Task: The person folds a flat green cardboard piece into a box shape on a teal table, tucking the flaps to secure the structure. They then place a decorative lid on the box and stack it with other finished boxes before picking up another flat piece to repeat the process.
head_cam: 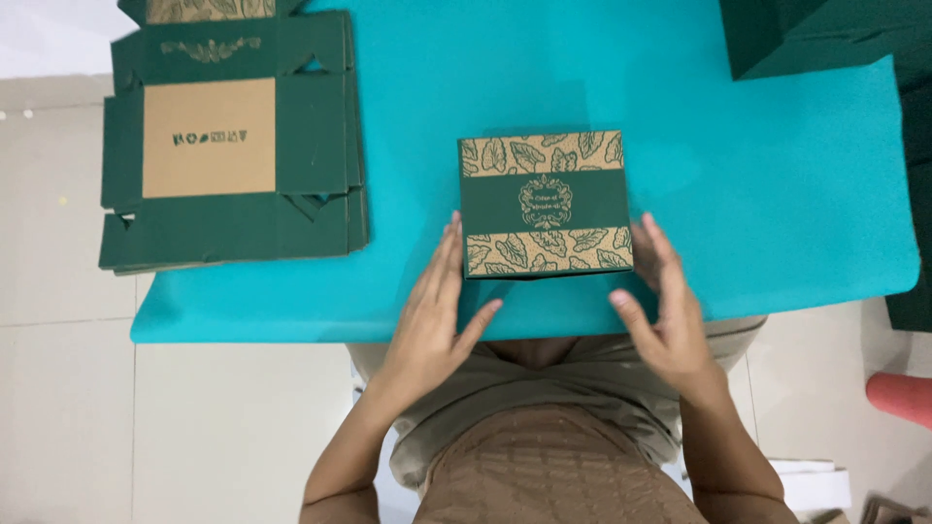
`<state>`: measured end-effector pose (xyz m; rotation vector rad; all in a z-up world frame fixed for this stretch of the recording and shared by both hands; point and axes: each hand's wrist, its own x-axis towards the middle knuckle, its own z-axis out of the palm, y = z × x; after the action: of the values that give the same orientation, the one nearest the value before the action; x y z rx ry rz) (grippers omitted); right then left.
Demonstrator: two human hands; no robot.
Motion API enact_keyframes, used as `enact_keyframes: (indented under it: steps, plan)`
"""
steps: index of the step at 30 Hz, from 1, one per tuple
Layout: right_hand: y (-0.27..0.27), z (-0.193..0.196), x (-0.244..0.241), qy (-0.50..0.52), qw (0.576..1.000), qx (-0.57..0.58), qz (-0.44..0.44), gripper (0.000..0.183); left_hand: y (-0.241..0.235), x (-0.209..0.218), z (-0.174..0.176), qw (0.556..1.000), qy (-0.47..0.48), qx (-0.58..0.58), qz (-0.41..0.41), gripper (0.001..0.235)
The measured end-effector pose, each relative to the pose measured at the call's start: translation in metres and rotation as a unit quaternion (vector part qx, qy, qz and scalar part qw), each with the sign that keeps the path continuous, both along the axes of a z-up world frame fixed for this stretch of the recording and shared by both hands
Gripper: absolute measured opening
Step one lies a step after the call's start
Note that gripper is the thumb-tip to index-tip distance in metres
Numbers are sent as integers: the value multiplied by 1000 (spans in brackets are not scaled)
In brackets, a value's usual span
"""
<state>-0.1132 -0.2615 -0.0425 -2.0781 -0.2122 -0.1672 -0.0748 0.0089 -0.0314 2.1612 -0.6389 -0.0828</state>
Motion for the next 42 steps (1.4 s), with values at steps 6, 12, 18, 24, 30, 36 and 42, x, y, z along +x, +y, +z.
enact_keyframes:
  steps: [6, 12, 18, 24, 30, 36, 42]
  plan:
    - [10, 31, 18, -50, 996, -65, -24, 70, -13, 21, 14, 991, -111, 52, -51, 78]
    - [4, 69, 44, -142, 976, -155, -63, 68, -27, 66, 46, 970, -219, 79, -69, 73]
    - [-11, 115, 96, -261, 944, -173, -102, 62, -58, 122, 78, 951, -304, 27, -53, 66]
    - [-21, 157, 149, -335, 907, -192, -167, 37, -99, 206, 86, 940, -329, -78, -46, 65]
    - [-31, 150, 214, -338, 871, -214, -284, 36, -139, 260, 86, 938, -326, -119, -14, 60]
    - [-34, 131, 256, -338, 853, -226, -327, 45, -157, 283, 85, 937, -312, -158, 0, 66]
    - [-18, 116, 262, -404, 799, -265, -359, 60, -177, 286, 96, 920, -341, -191, 34, 75]
